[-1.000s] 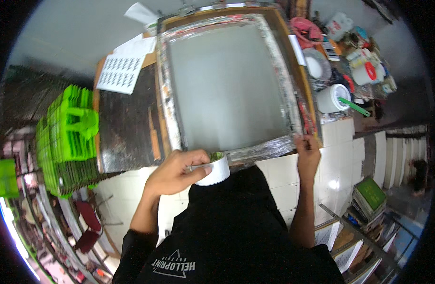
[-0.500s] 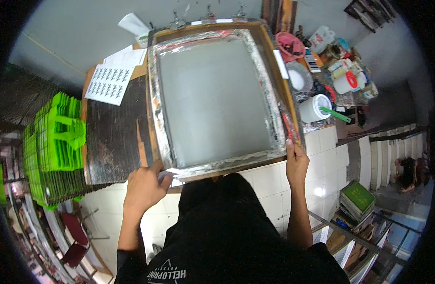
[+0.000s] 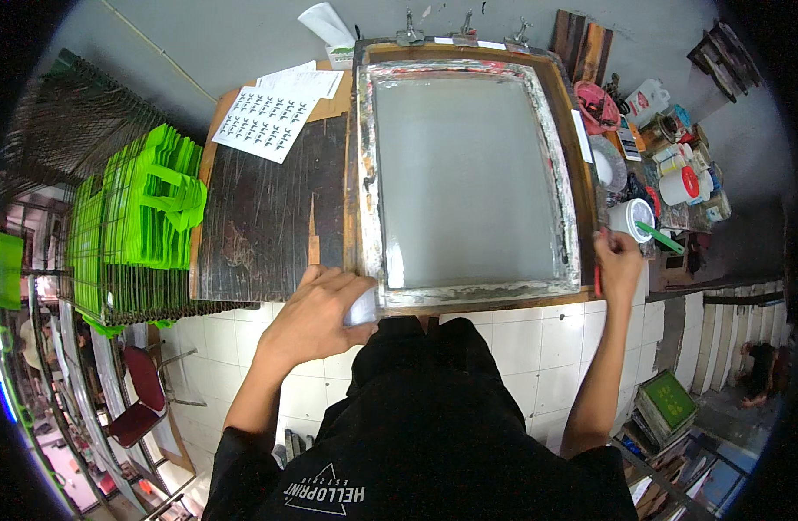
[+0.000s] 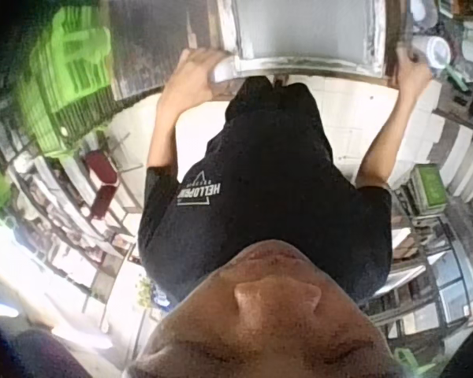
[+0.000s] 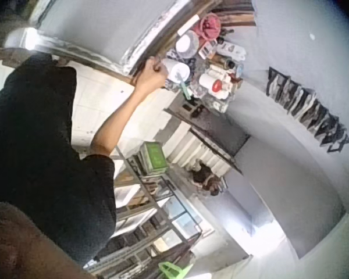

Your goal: The person prepares a screen printing frame by applying tape along the inside edges of the frame and cutting it to size using a utility knife.

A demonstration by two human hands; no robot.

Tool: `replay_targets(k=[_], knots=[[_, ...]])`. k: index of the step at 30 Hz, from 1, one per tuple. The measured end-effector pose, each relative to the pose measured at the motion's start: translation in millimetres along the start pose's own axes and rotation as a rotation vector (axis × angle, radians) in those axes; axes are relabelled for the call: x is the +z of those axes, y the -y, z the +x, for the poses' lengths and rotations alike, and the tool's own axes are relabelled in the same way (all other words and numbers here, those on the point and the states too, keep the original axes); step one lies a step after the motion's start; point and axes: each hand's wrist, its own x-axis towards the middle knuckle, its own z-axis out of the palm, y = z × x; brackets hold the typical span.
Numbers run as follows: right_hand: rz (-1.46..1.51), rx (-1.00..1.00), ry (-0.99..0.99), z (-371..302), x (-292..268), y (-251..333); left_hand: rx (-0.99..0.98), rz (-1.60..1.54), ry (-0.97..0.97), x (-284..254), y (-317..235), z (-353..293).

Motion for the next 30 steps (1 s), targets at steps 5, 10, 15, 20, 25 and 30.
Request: replay_targets(k=[5, 10, 15, 20, 25, 30], knots=[[0.669, 0.277, 0.318, -92.4, -46.3, 97.8, -0.006, -0.01, 0.043, -0.9, 8.3, -2.1], [0.505, 0.244, 0.806, -178.9, -17.1, 195.7, -0.017, 0.059, 0.064, 0.2, 2.6, 12.3], [0.194, -0.061, 0.851, -223.3, 15.8, 238.5, -0.052, 0.159, 0.223, 0.2, -1.0, 27.1], [0.11, -0.126, 0.84, -245.3, 30.8, 243.3, -0.022, 0.203, 0.211, 10.3, 5.5, 27.7], [0.047, -0.153, 0.733, -258.5, 50.8, 239.6, -0.052, 0.185, 0.212, 12.8, 4.1, 28.1], [0.041, -0.141, 0.765, -256.3, 50.3, 244.2, -0.033, 0.162, 0.171, 19.0, 6.1, 27.2]])
